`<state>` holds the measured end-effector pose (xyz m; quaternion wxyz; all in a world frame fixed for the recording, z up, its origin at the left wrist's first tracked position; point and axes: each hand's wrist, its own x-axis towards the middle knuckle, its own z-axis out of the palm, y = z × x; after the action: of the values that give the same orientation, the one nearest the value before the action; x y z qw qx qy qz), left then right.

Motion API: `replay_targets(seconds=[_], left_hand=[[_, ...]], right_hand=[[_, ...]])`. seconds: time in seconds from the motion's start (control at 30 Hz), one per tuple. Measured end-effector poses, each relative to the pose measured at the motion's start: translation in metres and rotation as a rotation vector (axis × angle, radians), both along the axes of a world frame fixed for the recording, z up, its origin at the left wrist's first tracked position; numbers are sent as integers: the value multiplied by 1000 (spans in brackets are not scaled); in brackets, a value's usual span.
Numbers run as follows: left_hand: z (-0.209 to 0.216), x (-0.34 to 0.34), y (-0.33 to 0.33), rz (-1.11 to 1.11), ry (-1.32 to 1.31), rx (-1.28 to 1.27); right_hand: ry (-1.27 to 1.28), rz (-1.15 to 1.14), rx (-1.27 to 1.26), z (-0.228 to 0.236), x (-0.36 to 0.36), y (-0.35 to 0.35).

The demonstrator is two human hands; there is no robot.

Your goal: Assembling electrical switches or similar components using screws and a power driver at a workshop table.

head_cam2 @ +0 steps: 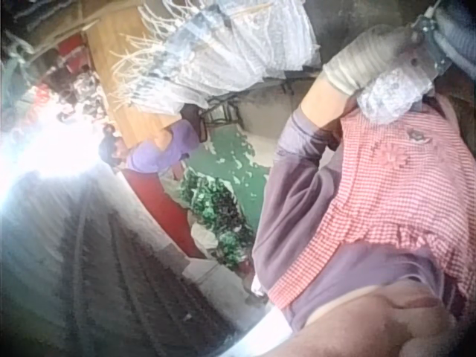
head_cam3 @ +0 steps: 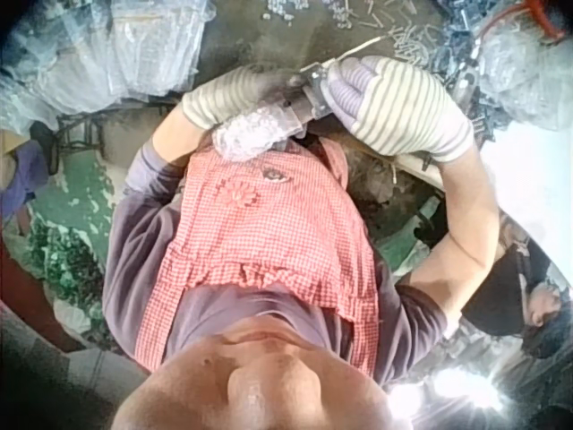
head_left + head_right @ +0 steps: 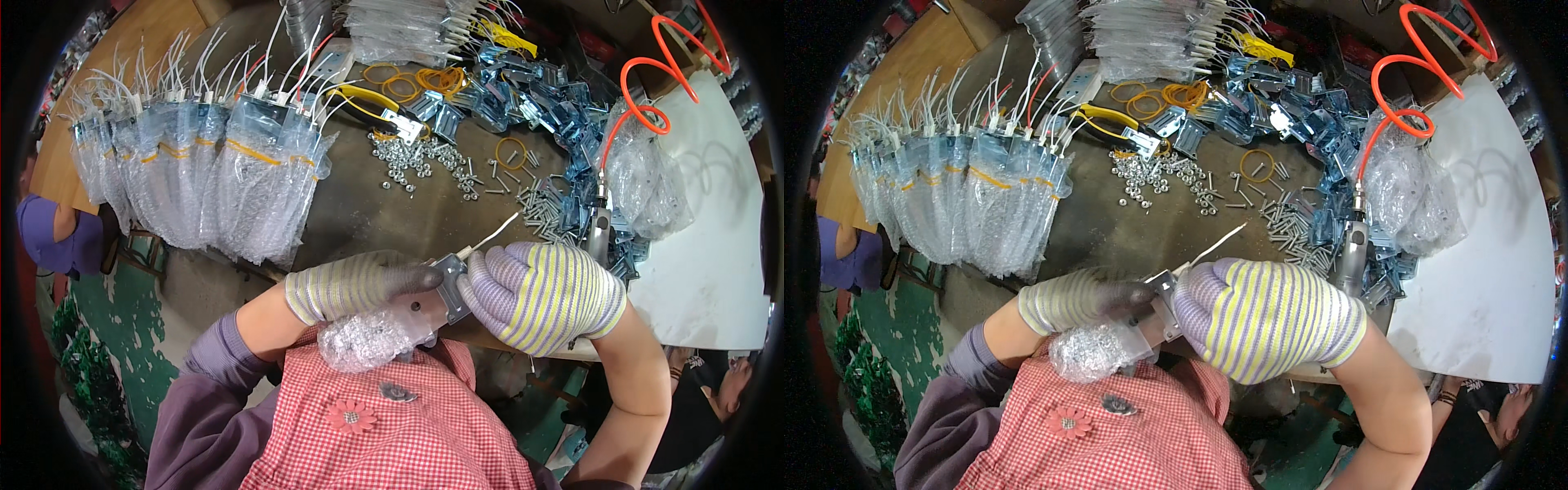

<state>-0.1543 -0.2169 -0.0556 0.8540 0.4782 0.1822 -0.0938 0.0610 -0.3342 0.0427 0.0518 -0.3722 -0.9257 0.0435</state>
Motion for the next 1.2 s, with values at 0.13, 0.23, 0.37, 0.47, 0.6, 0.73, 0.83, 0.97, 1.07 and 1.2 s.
replay_targets(seconds=[0.13,0.23,0.37,0.47,0.6,0.73,0.83,0.97,1.07,1.2], left_hand=[[-6,-8,5,-174,-3,256],[-26,-5,5,-221,-17,240],[4,1,-2,-80,89,188],[-6,-2,-9,139,-68,216],[-20,0,-17,286,-90,29],[-26,3,-21,330,-133,88],[-24,2,-19,318,-113,104],[-17,6,-24,397,-56,196],[-27,4,-20,399,-40,65],[-28,-2,-13,276,-183,329]], right_hand=[[-80,-40,83,-3,4,-5],[-120,-50,141,-4,1,-6],[-77,-61,145,4,1,-6],[144,-191,239,5,5,-6],[1035,-771,121,-31,-30,-28],[1004,-858,170,-62,-43,-28],[739,-836,231,-61,-42,-28],[463,-618,383,-69,-33,-29],[327,-575,332,-63,-33,-25],[278,-447,435,-63,-31,-5]])
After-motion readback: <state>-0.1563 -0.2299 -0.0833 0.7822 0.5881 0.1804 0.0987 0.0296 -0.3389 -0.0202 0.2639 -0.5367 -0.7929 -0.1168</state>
